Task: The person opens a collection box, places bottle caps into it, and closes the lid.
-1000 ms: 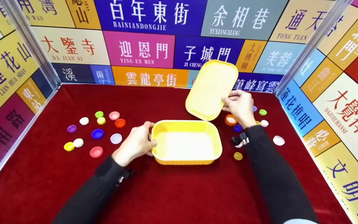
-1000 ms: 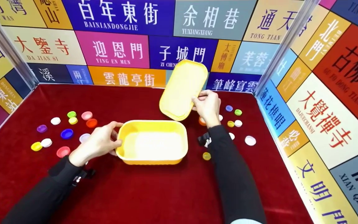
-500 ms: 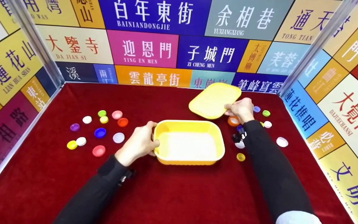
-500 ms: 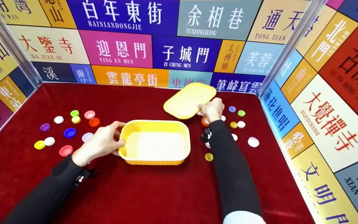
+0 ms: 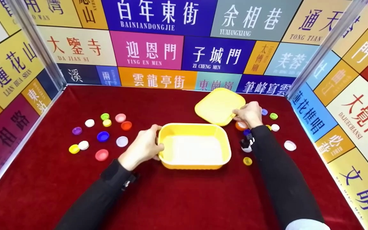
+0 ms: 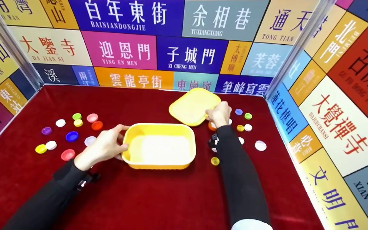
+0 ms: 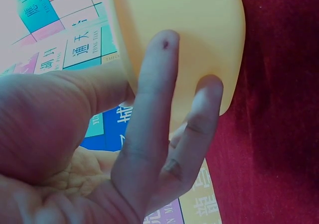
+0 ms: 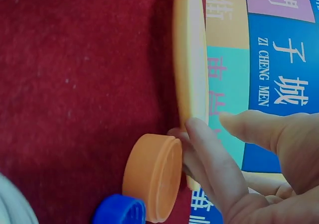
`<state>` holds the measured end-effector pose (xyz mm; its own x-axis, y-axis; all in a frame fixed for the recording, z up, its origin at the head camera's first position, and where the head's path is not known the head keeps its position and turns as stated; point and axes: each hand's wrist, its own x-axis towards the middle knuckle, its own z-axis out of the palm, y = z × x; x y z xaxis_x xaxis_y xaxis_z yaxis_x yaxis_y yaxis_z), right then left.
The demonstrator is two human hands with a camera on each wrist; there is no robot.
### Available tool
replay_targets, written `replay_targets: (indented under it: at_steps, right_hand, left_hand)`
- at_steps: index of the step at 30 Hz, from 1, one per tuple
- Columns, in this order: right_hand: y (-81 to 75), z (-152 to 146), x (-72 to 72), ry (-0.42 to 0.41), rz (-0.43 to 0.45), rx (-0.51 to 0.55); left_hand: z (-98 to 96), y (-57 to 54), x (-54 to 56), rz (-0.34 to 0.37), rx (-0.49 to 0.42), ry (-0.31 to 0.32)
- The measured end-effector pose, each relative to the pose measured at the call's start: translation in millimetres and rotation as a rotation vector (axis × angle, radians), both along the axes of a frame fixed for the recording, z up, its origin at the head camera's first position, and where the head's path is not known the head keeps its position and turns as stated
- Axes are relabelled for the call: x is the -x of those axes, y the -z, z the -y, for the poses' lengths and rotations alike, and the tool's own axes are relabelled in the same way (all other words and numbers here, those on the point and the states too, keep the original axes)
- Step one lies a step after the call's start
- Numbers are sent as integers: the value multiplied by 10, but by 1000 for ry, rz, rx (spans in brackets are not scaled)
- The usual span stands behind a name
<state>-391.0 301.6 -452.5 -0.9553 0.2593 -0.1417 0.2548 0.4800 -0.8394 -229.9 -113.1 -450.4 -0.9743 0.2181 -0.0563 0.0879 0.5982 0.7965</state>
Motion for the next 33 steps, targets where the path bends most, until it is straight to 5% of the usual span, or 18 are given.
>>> replay_targets:
  at_steps: [5,16,24,33]
  right_hand:
    - [-3,-26,-30,-18,-30,-70]
    - [-39,-37,-167,-89,-106,-19]
    - [-93,-112,-331,-201,-256,-228]
    - [-38,-208,-531,-259,-304,-345]
  left_hand:
    - [1,8,-6,-4,2,4]
    - [-2,22,-23,-7,-11,-1]
    - [-15,18,-13,-9,-2,0]
    - [-57,33,-26,-20,33,-8]
